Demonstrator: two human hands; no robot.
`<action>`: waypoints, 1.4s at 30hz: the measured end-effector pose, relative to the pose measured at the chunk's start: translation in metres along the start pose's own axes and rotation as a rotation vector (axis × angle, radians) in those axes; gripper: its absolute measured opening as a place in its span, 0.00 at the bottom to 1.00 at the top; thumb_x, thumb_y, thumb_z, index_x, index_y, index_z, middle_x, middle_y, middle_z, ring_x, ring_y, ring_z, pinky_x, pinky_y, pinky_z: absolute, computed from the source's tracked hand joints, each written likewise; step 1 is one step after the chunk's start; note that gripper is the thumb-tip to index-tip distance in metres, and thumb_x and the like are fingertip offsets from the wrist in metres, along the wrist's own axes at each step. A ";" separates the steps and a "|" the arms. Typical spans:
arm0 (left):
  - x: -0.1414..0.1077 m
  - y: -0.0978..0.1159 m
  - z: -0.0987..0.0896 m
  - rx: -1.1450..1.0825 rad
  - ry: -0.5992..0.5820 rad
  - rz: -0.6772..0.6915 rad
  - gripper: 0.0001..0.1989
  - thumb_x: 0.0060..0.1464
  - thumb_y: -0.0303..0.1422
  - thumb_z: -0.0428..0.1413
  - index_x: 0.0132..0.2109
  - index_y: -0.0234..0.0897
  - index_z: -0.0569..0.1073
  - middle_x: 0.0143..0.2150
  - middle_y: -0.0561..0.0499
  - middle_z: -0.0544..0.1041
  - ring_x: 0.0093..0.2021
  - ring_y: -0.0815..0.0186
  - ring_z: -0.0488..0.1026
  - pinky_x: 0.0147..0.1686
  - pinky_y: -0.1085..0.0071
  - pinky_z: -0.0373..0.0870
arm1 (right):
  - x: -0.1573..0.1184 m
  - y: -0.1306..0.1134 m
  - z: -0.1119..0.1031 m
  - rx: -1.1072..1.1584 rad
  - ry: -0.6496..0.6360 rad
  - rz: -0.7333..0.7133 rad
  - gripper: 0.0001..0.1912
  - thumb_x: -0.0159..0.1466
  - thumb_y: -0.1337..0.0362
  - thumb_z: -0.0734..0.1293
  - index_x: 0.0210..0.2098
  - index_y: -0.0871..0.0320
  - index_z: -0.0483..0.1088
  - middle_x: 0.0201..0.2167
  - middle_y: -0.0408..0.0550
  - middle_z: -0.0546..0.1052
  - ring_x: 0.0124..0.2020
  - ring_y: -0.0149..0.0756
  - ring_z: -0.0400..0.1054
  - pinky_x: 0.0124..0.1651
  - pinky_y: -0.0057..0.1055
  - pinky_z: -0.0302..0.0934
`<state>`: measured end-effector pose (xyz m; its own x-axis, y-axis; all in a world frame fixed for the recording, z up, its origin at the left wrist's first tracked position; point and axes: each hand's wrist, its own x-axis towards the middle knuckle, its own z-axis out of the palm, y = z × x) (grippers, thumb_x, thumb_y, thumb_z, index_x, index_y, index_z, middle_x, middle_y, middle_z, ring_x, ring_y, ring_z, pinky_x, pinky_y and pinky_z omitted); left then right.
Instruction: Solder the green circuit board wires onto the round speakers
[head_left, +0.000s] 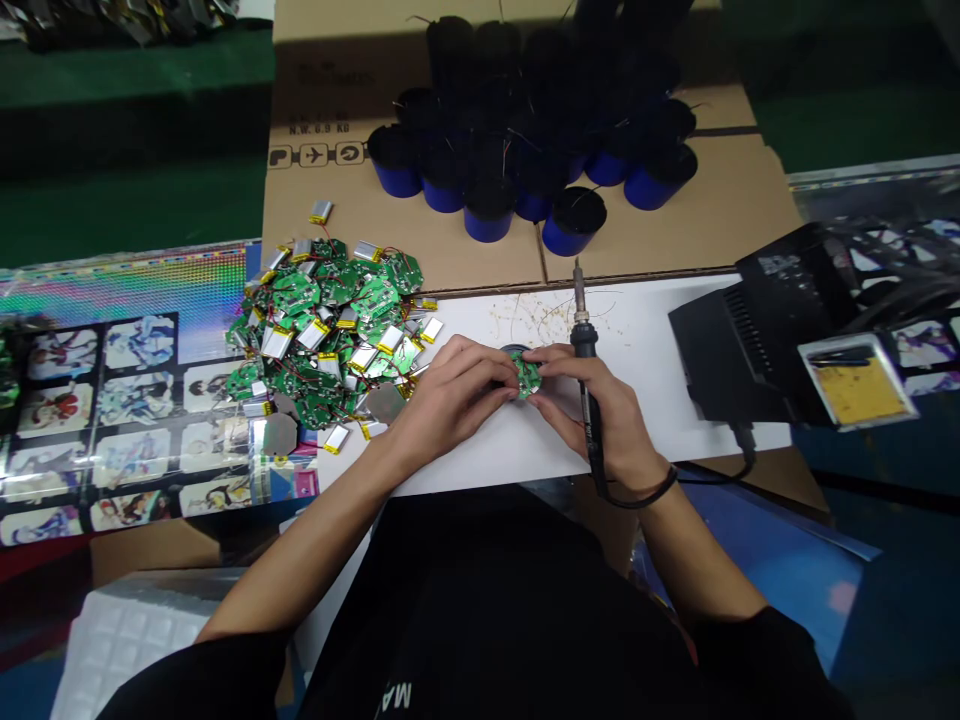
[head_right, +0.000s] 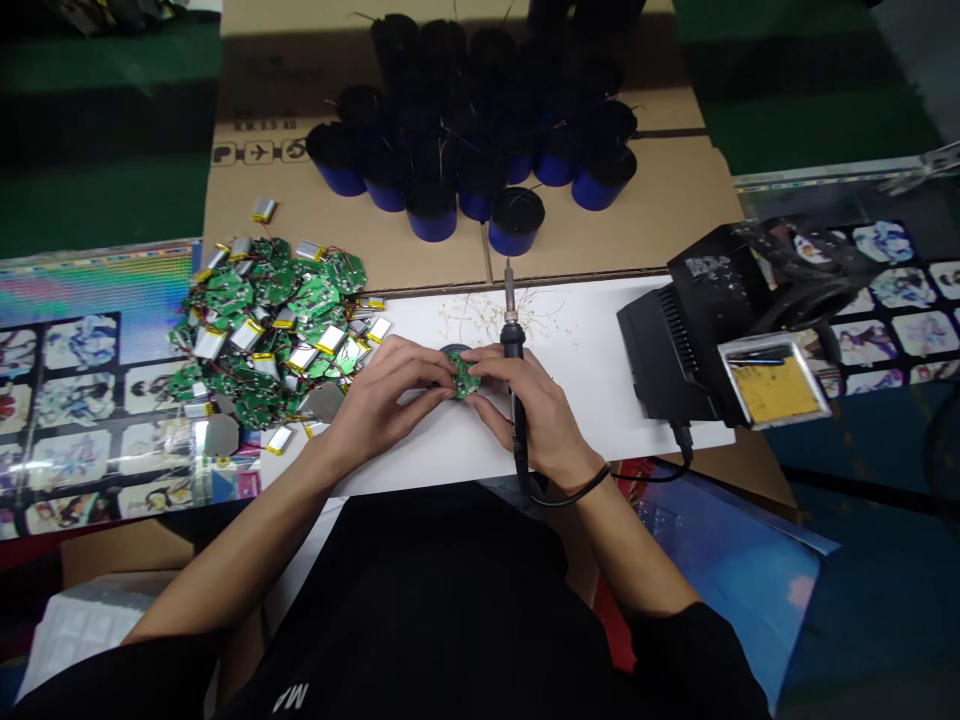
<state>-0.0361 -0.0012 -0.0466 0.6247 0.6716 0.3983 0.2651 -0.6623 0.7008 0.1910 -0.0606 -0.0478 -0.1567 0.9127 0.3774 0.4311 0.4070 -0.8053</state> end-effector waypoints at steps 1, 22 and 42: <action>0.000 0.000 0.000 0.004 -0.007 -0.003 0.04 0.72 0.33 0.59 0.48 0.39 0.78 0.50 0.46 0.84 0.50 0.61 0.75 0.53 0.61 0.70 | 0.000 0.000 0.000 0.001 -0.004 0.004 0.15 0.70 0.66 0.73 0.54 0.48 0.71 0.57 0.52 0.83 0.61 0.46 0.79 0.64 0.52 0.74; 0.002 0.001 -0.001 0.018 -0.069 0.022 0.03 0.73 0.32 0.58 0.49 0.39 0.77 0.50 0.47 0.83 0.50 0.61 0.74 0.54 0.62 0.69 | -0.039 -0.043 -0.036 0.339 0.425 0.266 0.14 0.66 0.54 0.76 0.49 0.50 0.79 0.31 0.44 0.83 0.23 0.36 0.75 0.19 0.31 0.65; 0.001 -0.001 0.000 0.011 -0.052 0.043 0.03 0.72 0.31 0.59 0.49 0.37 0.76 0.50 0.45 0.82 0.49 0.61 0.73 0.53 0.63 0.69 | -0.058 -0.036 -0.043 -0.175 0.143 0.070 0.13 0.64 0.67 0.73 0.49 0.53 0.81 0.36 0.49 0.88 0.30 0.42 0.84 0.31 0.33 0.81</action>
<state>-0.0356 0.0000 -0.0469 0.6731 0.6244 0.3963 0.2451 -0.6939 0.6771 0.2225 -0.1294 -0.0211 0.0011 0.9190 0.3942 0.5856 0.3190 -0.7452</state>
